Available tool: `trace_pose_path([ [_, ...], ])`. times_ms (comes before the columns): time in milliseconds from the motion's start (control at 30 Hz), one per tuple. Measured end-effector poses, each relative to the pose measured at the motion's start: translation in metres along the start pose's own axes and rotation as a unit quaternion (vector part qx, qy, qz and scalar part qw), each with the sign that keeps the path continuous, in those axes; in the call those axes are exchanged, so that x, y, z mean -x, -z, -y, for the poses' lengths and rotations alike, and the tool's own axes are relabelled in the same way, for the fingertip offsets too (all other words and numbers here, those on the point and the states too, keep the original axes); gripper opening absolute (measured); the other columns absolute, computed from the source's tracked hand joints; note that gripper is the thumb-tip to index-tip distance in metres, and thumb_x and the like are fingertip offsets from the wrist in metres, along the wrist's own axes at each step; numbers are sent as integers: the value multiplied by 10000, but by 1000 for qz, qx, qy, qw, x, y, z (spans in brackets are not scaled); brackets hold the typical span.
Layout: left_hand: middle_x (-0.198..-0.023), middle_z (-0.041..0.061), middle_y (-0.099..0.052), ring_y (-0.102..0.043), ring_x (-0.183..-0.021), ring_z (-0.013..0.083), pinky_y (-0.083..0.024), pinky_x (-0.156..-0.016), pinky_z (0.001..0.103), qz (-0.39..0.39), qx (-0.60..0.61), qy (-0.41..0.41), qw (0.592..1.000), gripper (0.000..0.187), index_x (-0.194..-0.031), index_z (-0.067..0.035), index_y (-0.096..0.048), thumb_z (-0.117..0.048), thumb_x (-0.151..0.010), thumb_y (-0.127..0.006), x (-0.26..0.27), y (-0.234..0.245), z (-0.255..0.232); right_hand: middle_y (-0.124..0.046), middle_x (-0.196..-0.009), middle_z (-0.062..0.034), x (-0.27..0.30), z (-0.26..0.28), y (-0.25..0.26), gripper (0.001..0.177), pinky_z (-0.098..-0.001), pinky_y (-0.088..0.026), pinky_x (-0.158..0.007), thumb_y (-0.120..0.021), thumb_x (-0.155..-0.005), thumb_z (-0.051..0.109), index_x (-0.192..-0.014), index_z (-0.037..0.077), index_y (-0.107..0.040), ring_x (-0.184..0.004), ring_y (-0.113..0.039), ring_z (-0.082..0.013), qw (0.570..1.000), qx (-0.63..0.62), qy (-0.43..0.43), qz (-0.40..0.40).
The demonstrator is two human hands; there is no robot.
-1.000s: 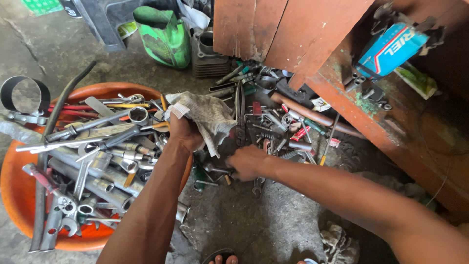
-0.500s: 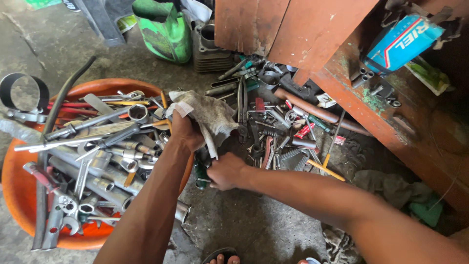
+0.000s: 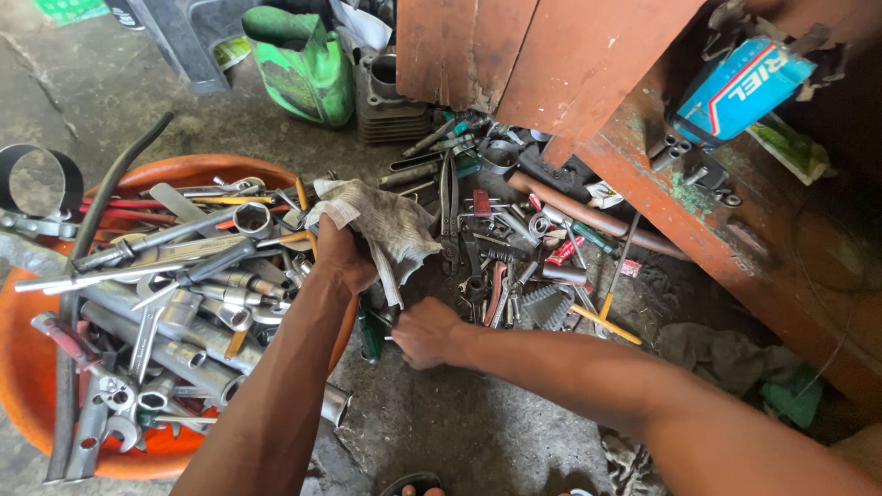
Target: The person wipes various metal tools, including wrenches and sockets, with a cloth. They pick up tools from a pile on the floor and a large orange basin, wipe them, and place them back into the basin or onto the floor.
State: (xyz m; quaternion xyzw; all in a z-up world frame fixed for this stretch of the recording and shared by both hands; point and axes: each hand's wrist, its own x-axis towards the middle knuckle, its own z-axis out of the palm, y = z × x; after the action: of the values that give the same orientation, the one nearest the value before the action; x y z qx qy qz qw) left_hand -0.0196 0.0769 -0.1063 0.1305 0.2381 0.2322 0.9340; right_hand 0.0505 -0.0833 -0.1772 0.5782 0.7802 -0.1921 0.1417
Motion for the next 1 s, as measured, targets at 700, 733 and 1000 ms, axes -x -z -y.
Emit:
trace_pose_path([
  [700,-1179,167,-661,-625,-1000,265,-522,-878,473,34,-512,-16,858,472,-1255,-31,-634,-353,-974,-435,-63,21,80,-597,-614,-13,121,-192,75,84,-332,-401,-527,-630,-844,168,-783,114,-648,-550,-526,-132,845,-482,-145,-182],
  [733,-1164,158,-662,-620,-990,255,-520,-866,460,73,-540,-20,839,459,-1244,-34,-640,-353,-979,-443,-63,12,91,-570,-602,-31,126,-183,87,36,-344,-371,-467,-648,-831,136,-836,143,-613,-502,-491,-150,803,-535,-218,-148],
  [1000,-1043,90,-669,-578,-907,175,-504,-774,358,114,-483,-28,868,369,-1153,-59,-689,-354,-1023,-509,-17,-62,118,-684,-803,-88,151,-179,106,222,-298,-497,-552,-643,-907,185,-871,-4,-754,-639,-634,-103,754,-580,-234,-201],
])
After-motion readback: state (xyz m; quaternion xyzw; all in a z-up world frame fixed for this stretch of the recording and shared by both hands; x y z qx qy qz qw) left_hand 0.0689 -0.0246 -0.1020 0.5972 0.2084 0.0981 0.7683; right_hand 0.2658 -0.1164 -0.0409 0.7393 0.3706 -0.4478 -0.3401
